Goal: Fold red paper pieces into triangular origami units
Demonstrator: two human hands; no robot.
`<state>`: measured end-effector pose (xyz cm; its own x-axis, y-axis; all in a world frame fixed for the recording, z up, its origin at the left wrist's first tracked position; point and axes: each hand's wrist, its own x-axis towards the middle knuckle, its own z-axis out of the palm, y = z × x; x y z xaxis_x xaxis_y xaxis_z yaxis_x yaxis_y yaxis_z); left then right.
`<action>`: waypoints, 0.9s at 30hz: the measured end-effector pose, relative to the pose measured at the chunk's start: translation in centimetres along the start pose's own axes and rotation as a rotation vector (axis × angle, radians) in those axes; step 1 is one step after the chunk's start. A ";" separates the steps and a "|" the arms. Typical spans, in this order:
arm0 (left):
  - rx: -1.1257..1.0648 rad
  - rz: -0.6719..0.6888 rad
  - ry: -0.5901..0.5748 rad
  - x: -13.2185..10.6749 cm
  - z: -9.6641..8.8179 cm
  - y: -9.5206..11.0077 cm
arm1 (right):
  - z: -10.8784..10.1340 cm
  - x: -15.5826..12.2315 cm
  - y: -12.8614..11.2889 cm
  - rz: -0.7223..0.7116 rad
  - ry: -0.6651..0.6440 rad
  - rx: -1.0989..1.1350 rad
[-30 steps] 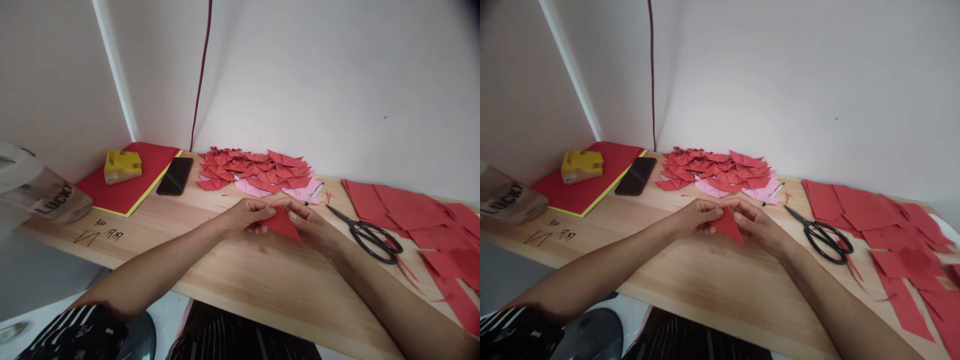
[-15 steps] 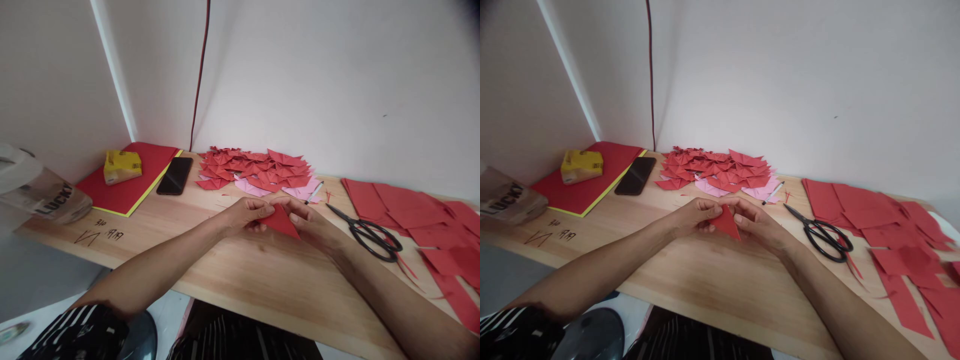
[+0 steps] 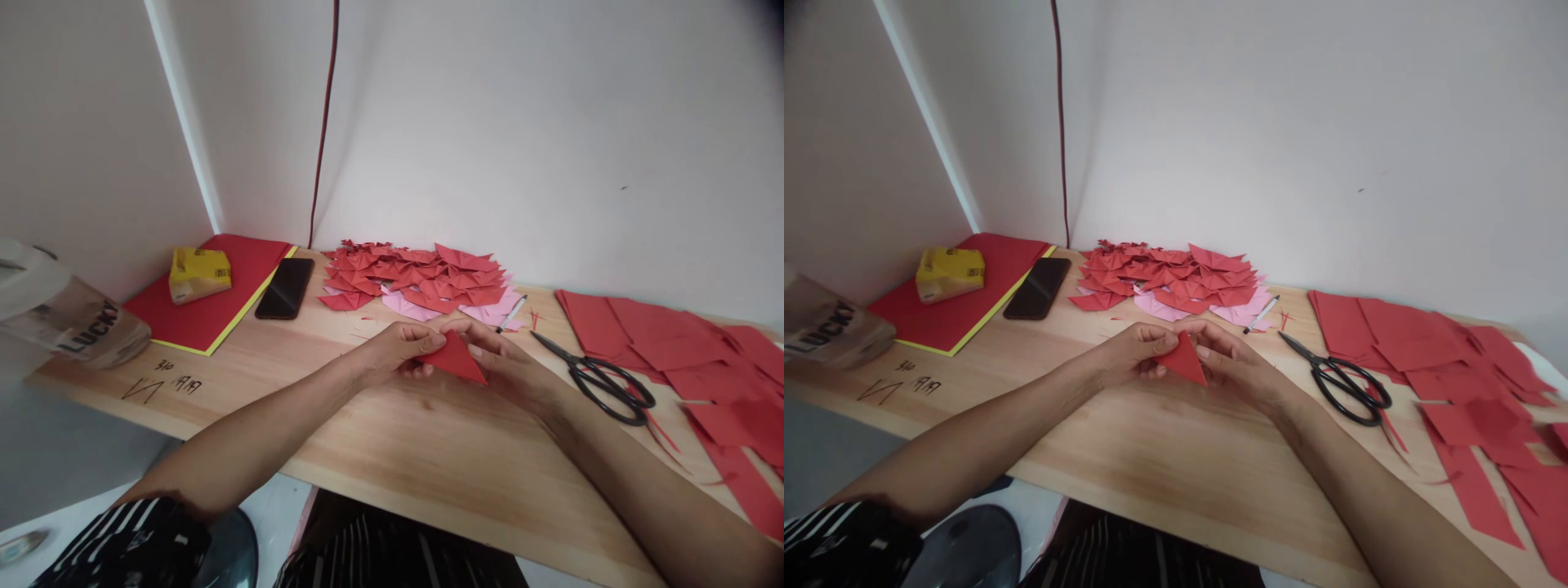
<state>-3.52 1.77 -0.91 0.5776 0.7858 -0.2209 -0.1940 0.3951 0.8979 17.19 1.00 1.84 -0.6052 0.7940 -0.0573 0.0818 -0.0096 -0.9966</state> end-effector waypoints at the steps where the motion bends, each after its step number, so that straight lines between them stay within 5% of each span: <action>1: 0.002 -0.002 -0.004 0.0 0.0 0.0 | 0.0 0.1 0.0 0.011 -0.022 0.040; 27: -0.129 0.008 0.018 -0.2 0.5 0.2 | 0.1 0.4 0.5 0.040 -0.041 0.221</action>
<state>-3.34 1.46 -0.48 0.5611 0.7975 -0.2217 -0.3001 0.4456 0.8434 16.92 1.27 1.34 -0.6371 0.7649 -0.0950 -0.0665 -0.1773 -0.9819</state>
